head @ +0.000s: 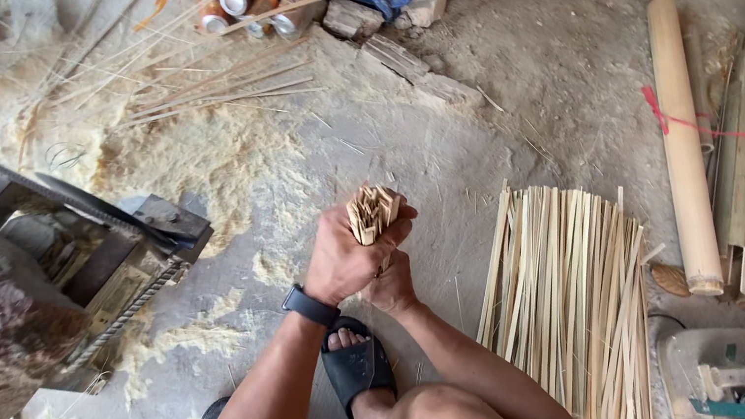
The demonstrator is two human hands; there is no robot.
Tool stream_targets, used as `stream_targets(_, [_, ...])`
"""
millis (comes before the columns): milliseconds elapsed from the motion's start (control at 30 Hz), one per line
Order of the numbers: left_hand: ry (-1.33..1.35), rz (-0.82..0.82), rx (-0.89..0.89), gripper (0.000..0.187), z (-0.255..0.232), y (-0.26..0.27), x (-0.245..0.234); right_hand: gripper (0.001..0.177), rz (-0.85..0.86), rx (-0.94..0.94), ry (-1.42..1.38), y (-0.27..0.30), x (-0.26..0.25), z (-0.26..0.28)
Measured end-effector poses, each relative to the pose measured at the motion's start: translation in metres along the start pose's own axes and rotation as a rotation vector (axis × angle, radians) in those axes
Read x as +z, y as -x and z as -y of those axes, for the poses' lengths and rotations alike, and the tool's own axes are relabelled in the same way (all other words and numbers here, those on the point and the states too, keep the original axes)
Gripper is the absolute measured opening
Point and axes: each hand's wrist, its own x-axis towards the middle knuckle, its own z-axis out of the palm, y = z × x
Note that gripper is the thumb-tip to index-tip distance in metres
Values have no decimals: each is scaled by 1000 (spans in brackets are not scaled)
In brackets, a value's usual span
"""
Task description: The person uses a bench-mounted circular saw to cut thin bamboo strips to uniform lengths. They feed bundles of strips into the blade, collect the cut pieces, and stack them on the floor.
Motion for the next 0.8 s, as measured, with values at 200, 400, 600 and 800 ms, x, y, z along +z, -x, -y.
stream_targets(200, [262, -340, -28, 34, 27, 46, -65, 30, 284, 145, 400, 16, -16, 46])
stream_targets(400, [756, -796, -238, 31, 101, 102, -103, 70, 720, 27, 288, 34, -8, 76])
stream_targets(600, [735, -799, -394, 35, 158, 105, -125, 44, 523, 145, 295, 10, 36, 56])
stream_targets(800, [602, -778, -472, 33, 185, 96, -145, 25, 583, -20, 213, -26, 63, 26])
